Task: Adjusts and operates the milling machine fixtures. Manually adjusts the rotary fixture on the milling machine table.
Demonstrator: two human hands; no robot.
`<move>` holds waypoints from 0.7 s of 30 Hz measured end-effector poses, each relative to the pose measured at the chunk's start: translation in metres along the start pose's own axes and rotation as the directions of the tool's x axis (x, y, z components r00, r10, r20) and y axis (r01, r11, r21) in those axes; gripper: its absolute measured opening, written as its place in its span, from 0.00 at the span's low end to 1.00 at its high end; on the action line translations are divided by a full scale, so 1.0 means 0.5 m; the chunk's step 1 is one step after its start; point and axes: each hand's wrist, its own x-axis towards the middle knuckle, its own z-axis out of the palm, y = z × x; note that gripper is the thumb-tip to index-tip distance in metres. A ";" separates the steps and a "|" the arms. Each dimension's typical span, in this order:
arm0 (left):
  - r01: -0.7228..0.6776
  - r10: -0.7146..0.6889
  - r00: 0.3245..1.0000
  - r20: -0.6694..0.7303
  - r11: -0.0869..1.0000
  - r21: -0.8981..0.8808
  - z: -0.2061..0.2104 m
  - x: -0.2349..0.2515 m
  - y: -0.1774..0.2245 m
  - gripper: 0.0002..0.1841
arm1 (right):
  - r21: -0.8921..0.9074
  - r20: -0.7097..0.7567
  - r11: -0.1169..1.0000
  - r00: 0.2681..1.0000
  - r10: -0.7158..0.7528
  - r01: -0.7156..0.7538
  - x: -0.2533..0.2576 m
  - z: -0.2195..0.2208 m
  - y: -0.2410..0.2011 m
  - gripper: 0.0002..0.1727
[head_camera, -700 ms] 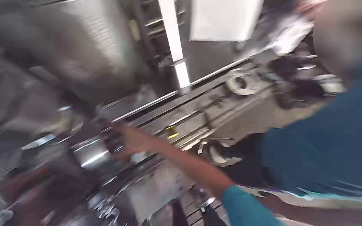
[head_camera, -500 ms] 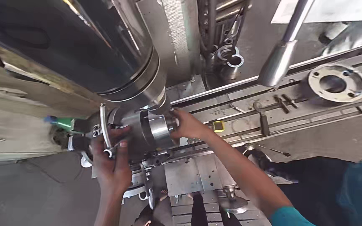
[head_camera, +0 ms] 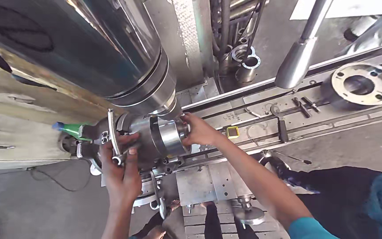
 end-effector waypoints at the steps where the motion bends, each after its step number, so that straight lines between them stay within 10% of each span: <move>1: 0.000 0.000 1.000 0.000 1.000 -0.002 0.000 0.000 0.000 0.26 | 0.001 0.000 1.000 1.000 0.001 -0.001 0.000 0.000 -0.001 0.67; 21: 0.020 -0.020 1.000 -0.013 1.000 -0.004 0.002 -0.003 -0.002 0.28 | 0.057 -0.014 0.998 0.999 0.034 -0.033 -0.010 0.004 -0.009 0.67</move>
